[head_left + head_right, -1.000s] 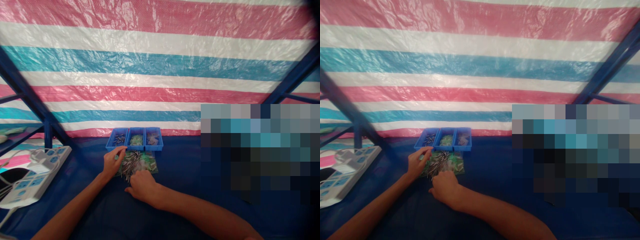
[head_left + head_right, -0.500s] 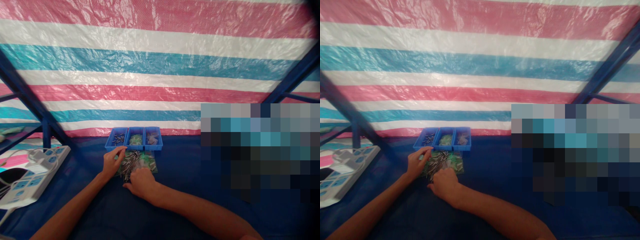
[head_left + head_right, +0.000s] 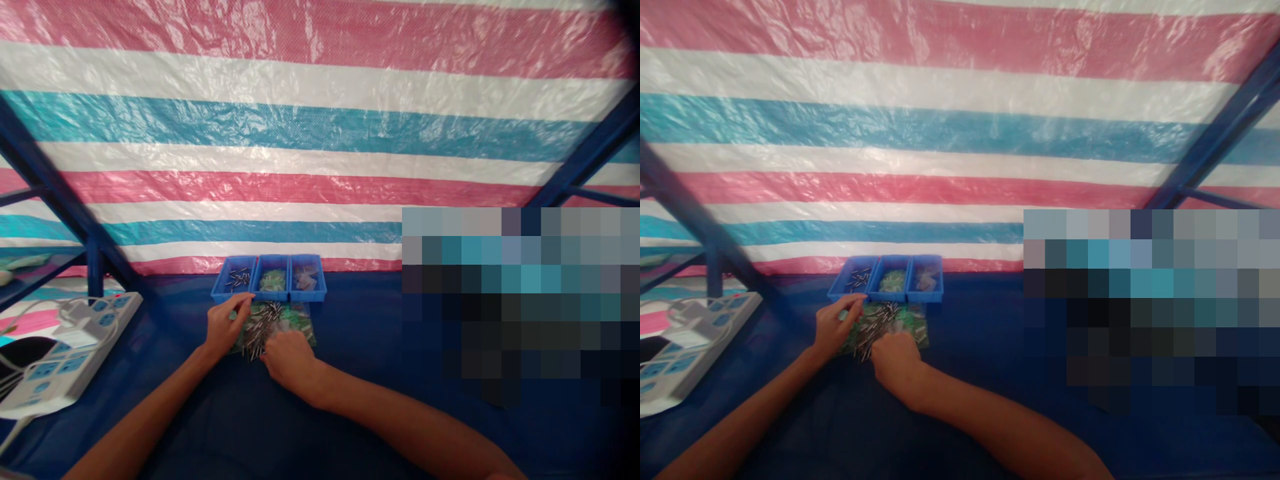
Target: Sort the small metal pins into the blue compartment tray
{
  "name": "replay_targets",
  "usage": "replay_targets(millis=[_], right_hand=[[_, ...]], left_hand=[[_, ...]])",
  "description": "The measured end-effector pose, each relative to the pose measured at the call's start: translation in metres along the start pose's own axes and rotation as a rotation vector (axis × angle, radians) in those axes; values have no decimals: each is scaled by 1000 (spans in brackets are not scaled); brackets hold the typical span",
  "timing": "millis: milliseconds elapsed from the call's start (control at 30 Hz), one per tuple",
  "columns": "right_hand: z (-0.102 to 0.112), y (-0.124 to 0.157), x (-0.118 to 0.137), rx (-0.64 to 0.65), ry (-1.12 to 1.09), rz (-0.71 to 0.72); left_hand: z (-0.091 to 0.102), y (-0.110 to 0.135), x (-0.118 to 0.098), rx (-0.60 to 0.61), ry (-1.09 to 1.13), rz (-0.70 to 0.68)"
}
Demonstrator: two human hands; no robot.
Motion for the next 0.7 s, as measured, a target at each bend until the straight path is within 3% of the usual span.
replay_targets(millis=[700], right_hand=[[9, 3, 6, 62, 2, 20]], left_hand=[[2, -2, -9, -10, -35, -68]])
Point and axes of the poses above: each hand's wrist, its own y-axis away from the middle knuckle, its own z-axis out of the back of the hand, x = y × z, the point moved 5 cm from there along -y, towards the middle knuckle, and after that the axes turned 2 degrees about -x, right-handed, at the moved point
